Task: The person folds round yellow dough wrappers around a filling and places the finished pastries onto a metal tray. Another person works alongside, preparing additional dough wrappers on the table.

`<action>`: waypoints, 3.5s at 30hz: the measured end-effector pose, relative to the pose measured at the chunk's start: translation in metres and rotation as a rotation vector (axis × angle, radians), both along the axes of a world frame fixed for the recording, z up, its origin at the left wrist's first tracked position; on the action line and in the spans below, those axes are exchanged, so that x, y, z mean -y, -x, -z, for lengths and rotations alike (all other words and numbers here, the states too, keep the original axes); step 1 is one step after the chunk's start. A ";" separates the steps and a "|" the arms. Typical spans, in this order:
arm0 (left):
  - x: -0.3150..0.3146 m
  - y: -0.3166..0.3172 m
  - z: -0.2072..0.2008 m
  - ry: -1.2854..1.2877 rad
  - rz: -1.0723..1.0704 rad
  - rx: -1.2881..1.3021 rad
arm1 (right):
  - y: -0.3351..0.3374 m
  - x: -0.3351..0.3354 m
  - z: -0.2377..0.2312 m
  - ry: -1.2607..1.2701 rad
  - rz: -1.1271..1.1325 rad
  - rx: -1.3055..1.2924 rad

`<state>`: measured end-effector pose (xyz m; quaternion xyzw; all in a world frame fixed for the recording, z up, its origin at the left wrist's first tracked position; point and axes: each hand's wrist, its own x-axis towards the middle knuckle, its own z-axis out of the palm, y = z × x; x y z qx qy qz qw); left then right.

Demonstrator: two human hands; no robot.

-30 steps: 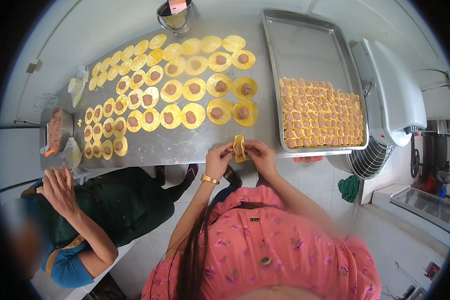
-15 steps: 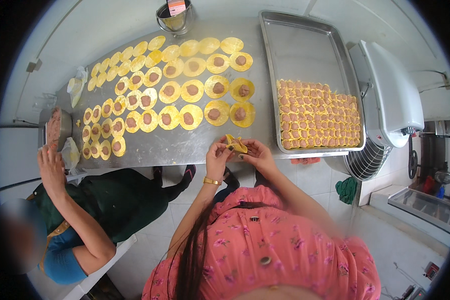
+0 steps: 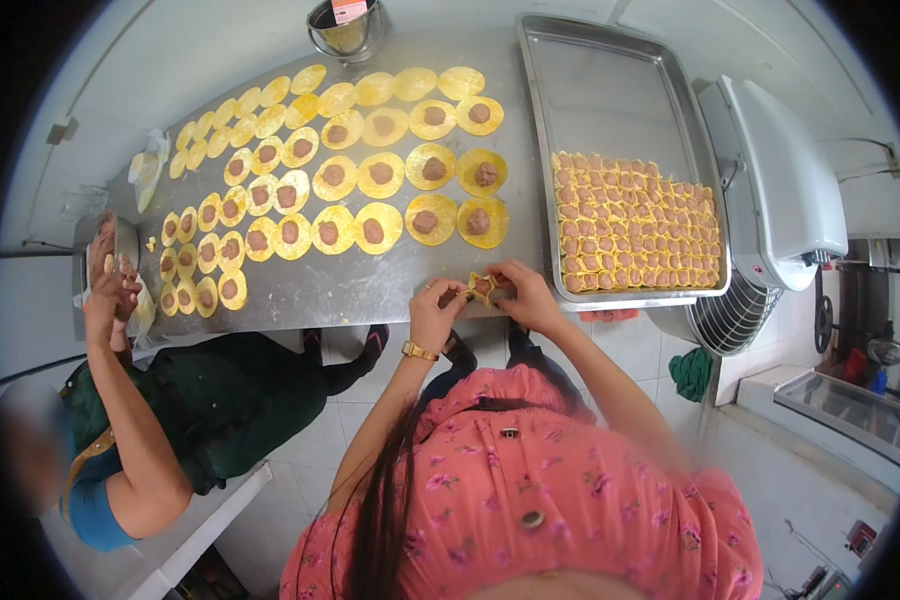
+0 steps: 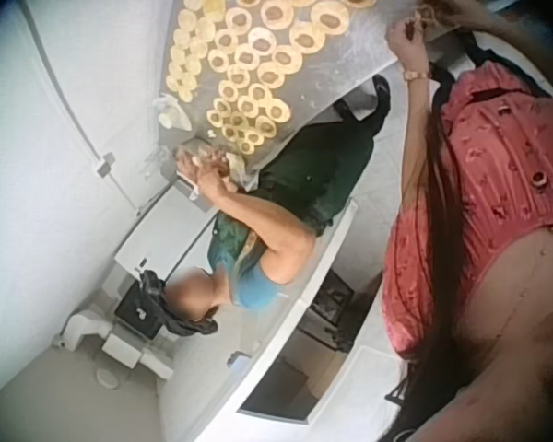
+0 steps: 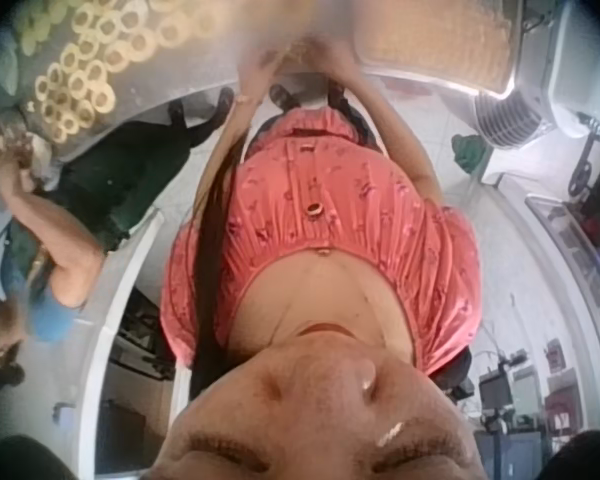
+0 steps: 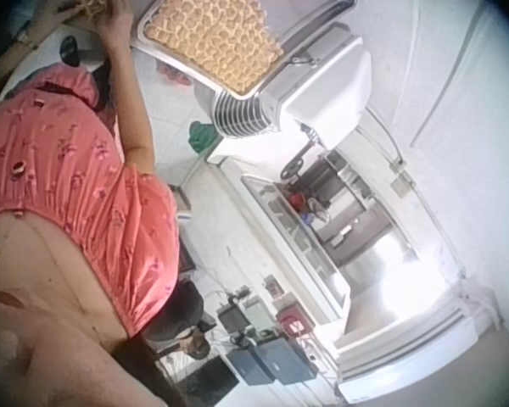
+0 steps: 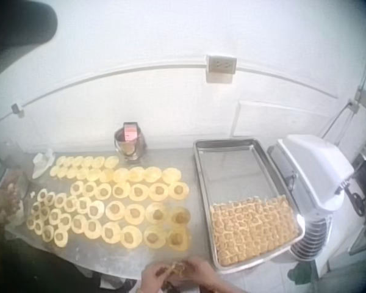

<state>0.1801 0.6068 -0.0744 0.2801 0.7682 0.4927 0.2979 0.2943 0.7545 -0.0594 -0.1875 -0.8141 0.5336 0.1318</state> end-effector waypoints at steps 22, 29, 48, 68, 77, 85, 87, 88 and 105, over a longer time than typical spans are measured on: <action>-0.001 0.010 -0.003 0.031 0.233 -0.256 | 0.004 -0.005 -0.002 -0.169 -0.056 0.105; -0.009 0.002 -0.002 -0.104 0.211 -0.323 | 0.020 -0.008 0.001 -0.190 -0.008 0.023; -0.016 0.004 -0.007 0.038 0.200 -0.281 | 0.003 -0.002 -0.005 -0.126 -0.018 0.090; -0.029 -0.006 -0.014 0.062 0.181 -0.239 | 0.003 -0.005 -0.018 -0.226 -0.046 0.132; -0.034 -0.008 -0.008 0.059 0.136 -0.218 | 0.007 0.000 -0.003 -0.291 0.049 0.096; -0.031 -0.006 -0.008 -0.044 0.121 -0.158 | 0.001 0.003 -0.006 -0.369 0.112 0.095; -0.033 -0.008 -0.011 -0.068 0.136 -0.118 | 0.002 0.004 -0.005 -0.311 0.097 0.117; -0.034 -0.008 -0.012 -0.117 0.143 -0.093 | 0.006 0.003 -0.004 -0.297 0.091 0.104; -0.038 -0.005 -0.007 -0.007 0.131 -0.240 | 0.004 0.000 -0.004 -0.287 0.095 0.101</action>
